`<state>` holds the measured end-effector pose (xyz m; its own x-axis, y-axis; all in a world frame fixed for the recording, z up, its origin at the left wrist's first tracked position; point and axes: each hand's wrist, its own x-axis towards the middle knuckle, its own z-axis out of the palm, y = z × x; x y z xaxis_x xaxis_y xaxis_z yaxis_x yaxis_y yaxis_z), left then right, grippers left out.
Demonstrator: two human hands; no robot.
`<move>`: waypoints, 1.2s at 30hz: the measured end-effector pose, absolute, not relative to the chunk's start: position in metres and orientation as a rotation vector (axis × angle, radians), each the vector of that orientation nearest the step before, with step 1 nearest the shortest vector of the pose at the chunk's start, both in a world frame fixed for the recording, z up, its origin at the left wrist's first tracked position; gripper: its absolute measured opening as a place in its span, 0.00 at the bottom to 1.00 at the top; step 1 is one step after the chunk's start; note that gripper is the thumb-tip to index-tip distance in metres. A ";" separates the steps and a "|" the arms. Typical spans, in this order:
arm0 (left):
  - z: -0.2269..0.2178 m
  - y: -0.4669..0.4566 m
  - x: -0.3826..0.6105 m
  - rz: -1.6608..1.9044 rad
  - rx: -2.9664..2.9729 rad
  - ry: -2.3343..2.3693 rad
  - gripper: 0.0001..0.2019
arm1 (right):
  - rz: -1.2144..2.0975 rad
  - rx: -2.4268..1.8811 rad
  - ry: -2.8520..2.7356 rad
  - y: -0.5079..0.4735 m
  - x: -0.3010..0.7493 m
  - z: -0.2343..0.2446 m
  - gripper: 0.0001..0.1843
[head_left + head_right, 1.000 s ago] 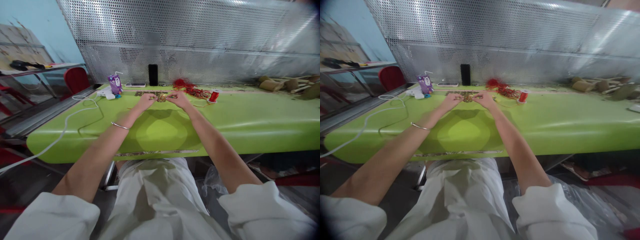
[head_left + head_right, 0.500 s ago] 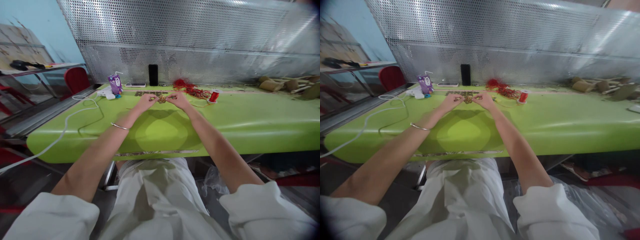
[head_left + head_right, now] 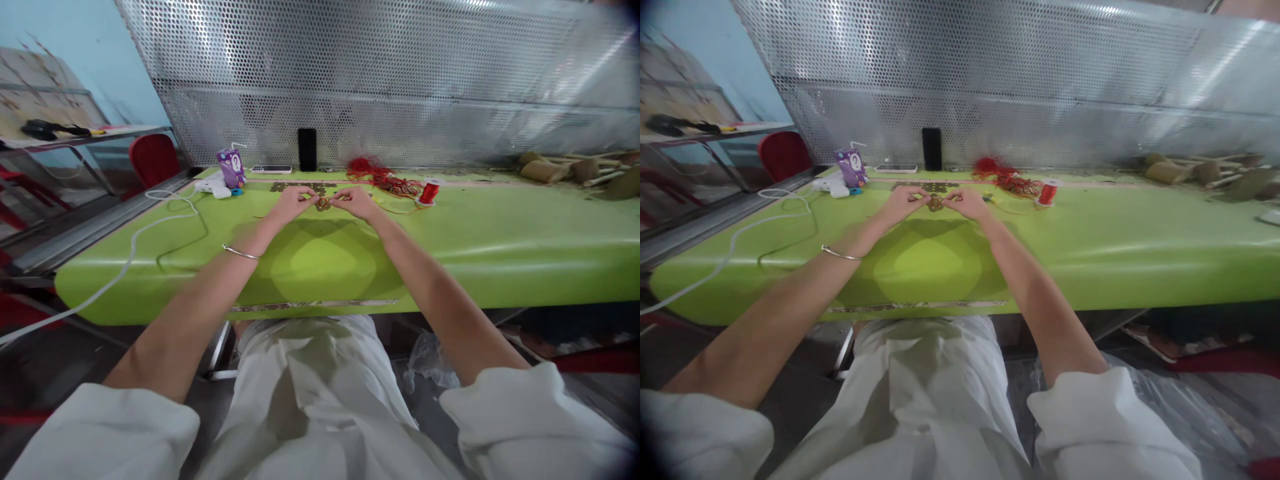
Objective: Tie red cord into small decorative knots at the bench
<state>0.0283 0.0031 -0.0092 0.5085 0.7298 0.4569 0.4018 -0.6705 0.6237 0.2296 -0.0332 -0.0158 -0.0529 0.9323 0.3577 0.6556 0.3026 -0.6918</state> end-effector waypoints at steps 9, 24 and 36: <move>-0.011 0.005 0.027 1.012 2.303 0.953 0.12 | 0.488 -1.385 -1.765 -0.029 0.233 -0.019 0.16; -0.017 0.012 0.026 0.891 2.351 0.945 0.10 | 0.509 -1.348 -1.703 -0.029 0.233 -0.019 0.10; -0.016 0.008 0.026 0.869 2.290 0.949 0.12 | 0.530 -1.336 -1.722 -0.028 0.232 -0.022 0.18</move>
